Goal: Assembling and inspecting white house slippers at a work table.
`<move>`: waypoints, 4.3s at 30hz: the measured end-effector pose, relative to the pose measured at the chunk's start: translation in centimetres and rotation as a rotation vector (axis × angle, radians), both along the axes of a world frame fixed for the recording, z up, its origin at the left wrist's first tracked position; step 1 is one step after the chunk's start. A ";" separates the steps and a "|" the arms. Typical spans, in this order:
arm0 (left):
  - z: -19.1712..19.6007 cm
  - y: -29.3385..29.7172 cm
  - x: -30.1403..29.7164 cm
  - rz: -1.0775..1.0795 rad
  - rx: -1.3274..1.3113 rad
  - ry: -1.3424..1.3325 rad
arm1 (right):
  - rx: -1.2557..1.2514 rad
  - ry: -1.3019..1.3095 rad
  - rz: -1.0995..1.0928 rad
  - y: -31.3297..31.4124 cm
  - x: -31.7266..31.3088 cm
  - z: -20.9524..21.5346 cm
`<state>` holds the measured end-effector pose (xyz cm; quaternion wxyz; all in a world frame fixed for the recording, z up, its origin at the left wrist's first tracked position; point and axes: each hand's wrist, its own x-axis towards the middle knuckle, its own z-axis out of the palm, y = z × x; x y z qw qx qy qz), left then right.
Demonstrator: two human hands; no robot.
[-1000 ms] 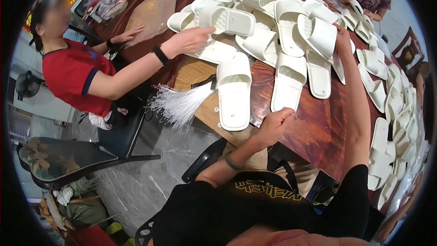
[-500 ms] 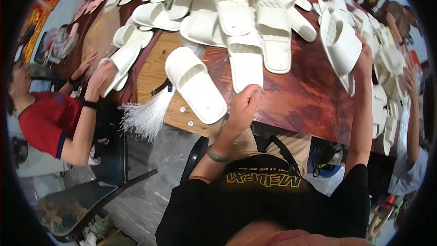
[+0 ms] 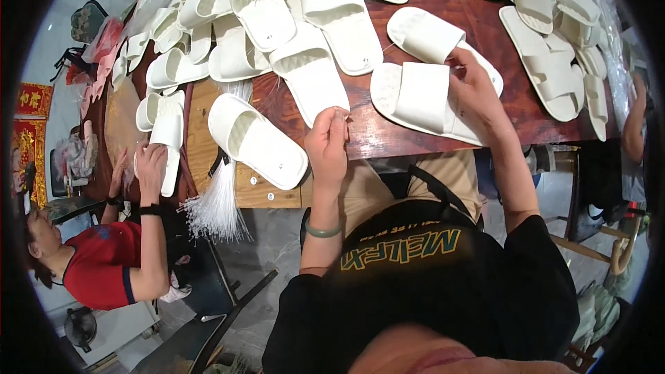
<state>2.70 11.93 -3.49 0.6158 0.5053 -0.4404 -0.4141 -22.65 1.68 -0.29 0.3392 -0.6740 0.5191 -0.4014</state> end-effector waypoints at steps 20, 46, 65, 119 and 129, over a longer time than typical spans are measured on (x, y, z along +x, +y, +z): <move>6.3 2.0 -7.0 -0.439 -0.392 -0.479 | 0.287 -0.368 0.279 12.0 -2.6 3.4; 1.6 -4.5 -1.8 -0.281 -0.008 -0.271 | -0.065 0.242 0.308 2.6 -1.3 0.0; 4.0 -16.5 -4.7 -0.303 0.104 0.024 | 0.195 -0.538 0.015 1.9 -6.3 2.9; 1.8 -15.9 -4.8 -0.387 0.166 -0.034 | -0.153 0.579 0.148 -5.3 -2.4 2.1; 2.1 -16.1 -4.8 -0.327 0.146 0.067 | -0.059 0.174 0.156 -6.3 -1.1 -1.0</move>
